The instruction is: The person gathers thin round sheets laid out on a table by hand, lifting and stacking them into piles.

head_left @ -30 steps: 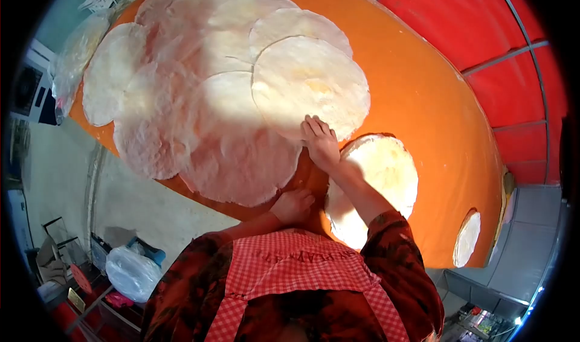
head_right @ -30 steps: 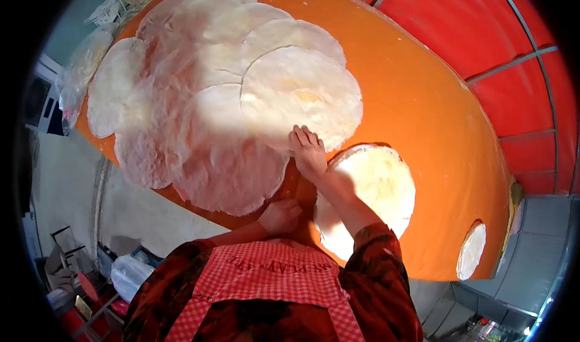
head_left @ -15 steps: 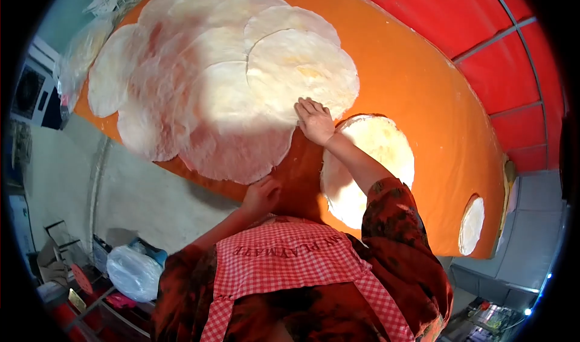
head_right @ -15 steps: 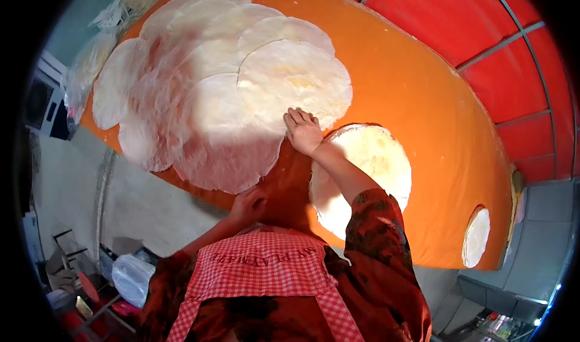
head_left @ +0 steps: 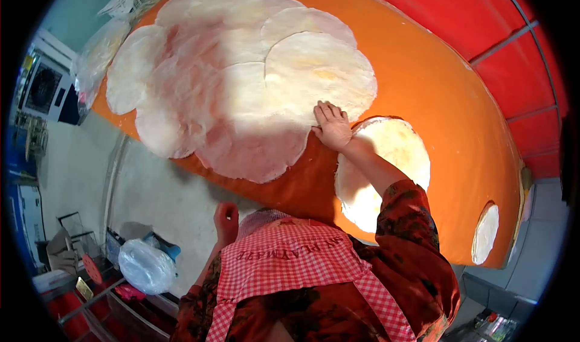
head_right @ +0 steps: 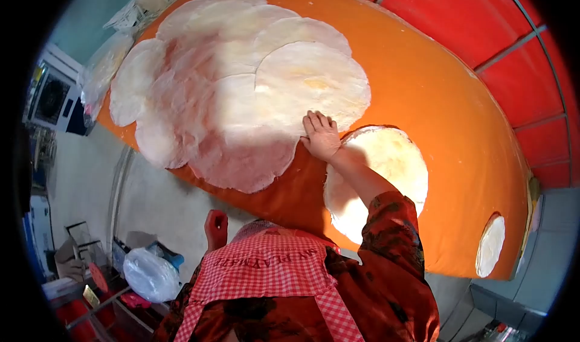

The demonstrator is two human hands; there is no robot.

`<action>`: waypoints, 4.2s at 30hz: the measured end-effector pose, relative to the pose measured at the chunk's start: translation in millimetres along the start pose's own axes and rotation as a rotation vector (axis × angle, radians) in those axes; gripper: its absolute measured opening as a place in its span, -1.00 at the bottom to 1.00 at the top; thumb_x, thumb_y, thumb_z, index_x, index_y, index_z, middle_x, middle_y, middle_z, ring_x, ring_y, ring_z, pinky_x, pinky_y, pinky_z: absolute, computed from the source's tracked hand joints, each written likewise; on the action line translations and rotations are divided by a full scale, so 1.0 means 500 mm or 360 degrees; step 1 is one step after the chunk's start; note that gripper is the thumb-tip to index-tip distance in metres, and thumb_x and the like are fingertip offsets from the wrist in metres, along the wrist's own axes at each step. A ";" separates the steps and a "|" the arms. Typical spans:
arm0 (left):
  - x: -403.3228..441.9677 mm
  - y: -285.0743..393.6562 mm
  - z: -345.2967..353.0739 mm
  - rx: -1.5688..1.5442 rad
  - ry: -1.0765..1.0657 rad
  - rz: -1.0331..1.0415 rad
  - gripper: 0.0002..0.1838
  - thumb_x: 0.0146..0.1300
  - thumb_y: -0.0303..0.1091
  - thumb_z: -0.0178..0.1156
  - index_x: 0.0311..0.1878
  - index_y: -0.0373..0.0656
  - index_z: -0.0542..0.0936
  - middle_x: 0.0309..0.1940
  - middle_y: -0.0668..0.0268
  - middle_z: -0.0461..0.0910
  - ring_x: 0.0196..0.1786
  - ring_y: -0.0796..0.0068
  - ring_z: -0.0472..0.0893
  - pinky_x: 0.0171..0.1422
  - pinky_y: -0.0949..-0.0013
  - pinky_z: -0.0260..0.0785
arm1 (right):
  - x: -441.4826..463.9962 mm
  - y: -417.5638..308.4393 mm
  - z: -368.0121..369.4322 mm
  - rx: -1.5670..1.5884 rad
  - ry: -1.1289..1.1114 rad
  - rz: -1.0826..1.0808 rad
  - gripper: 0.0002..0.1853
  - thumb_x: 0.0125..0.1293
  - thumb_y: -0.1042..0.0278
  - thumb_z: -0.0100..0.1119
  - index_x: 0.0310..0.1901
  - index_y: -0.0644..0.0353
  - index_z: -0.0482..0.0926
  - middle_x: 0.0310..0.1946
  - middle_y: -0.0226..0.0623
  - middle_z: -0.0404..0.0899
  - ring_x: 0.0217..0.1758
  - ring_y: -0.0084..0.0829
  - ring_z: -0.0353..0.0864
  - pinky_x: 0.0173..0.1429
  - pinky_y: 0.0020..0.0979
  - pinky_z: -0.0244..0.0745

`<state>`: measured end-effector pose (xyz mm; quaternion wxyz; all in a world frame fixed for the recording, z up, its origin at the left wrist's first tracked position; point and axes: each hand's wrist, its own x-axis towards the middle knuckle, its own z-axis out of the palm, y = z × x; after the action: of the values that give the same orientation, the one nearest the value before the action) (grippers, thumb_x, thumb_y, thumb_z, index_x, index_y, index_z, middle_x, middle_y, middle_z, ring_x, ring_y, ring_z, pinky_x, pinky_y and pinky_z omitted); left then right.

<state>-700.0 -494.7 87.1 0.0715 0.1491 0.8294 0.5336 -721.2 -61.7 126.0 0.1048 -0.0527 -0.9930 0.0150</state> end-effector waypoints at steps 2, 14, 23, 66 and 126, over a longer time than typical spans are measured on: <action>0.001 -0.002 -0.013 -0.0065 0.0133 -0.0072 -0.89 0.22 -0.57 0.19 -0.20 -0.23 0.50 -0.33 0.28 0.47 -0.33 0.50 0.49 -0.27 0.47 0.36 | 0.003 0.002 0.007 -0.0079 -0.0057 -0.0014 -0.37 0.15 0.28 0.20 0.30 0.17 0.36 0.36 -0.20 0.30 0.40 -0.16 0.26 0.33 -0.04 0.24; 0.275 -0.001 -0.074 -0.0756 0.0354 -0.0507 -0.63 0.23 -0.51 0.22 0.08 -0.29 0.38 -0.12 0.25 0.53 -0.11 0.48 0.55 -0.04 0.42 0.46 | 0.235 0.153 -0.229 0.0100 0.0202 0.0247 -0.70 0.34 0.25 0.05 0.00 0.12 0.67 -0.20 0.05 0.66 -0.16 -0.04 0.68 -0.04 -0.16 0.56; 0.361 -0.052 -0.150 -0.1176 -0.0288 -0.1033 -0.76 0.30 -0.49 0.12 -0.01 -0.33 0.38 -0.16 0.13 0.57 -0.22 0.33 0.66 -0.21 0.36 0.60 | 0.109 -0.435 -0.226 0.0021 0.0195 0.0076 -0.68 0.24 0.47 0.04 0.00 0.18 0.66 -0.09 -0.07 0.67 -0.08 -0.23 0.68 0.06 -0.34 0.56; 0.846 -0.050 -0.107 0.0549 -0.0510 0.0574 -0.68 0.18 -0.31 0.24 -0.02 -0.21 0.50 -0.17 0.07 0.62 -0.06 0.07 0.61 0.03 0.10 0.44 | 0.040 -0.517 -0.746 0.0403 0.0319 0.1440 -0.81 0.28 0.48 0.11 -0.15 0.41 0.59 -0.43 -0.38 0.56 -0.31 -0.61 0.48 -0.15 -0.43 0.48; 0.423 -0.080 -0.203 -0.1270 -0.1145 -0.1150 -0.62 0.50 -0.17 -0.13 0.03 -0.37 0.39 -0.15 0.01 0.63 -0.18 0.19 0.71 -0.20 0.28 0.58 | 0.208 -0.664 0.054 -0.0138 -0.0068 0.0268 -0.80 0.01 0.34 0.19 -0.33 0.23 0.66 -0.18 -0.19 0.58 -0.11 -0.21 0.58 -0.26 -0.23 0.61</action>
<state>-934.9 -529.3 102.1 0.5700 -0.0081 0.4894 0.6600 -861.5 -381.0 134.4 0.0796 -0.1401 -0.9868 -0.0180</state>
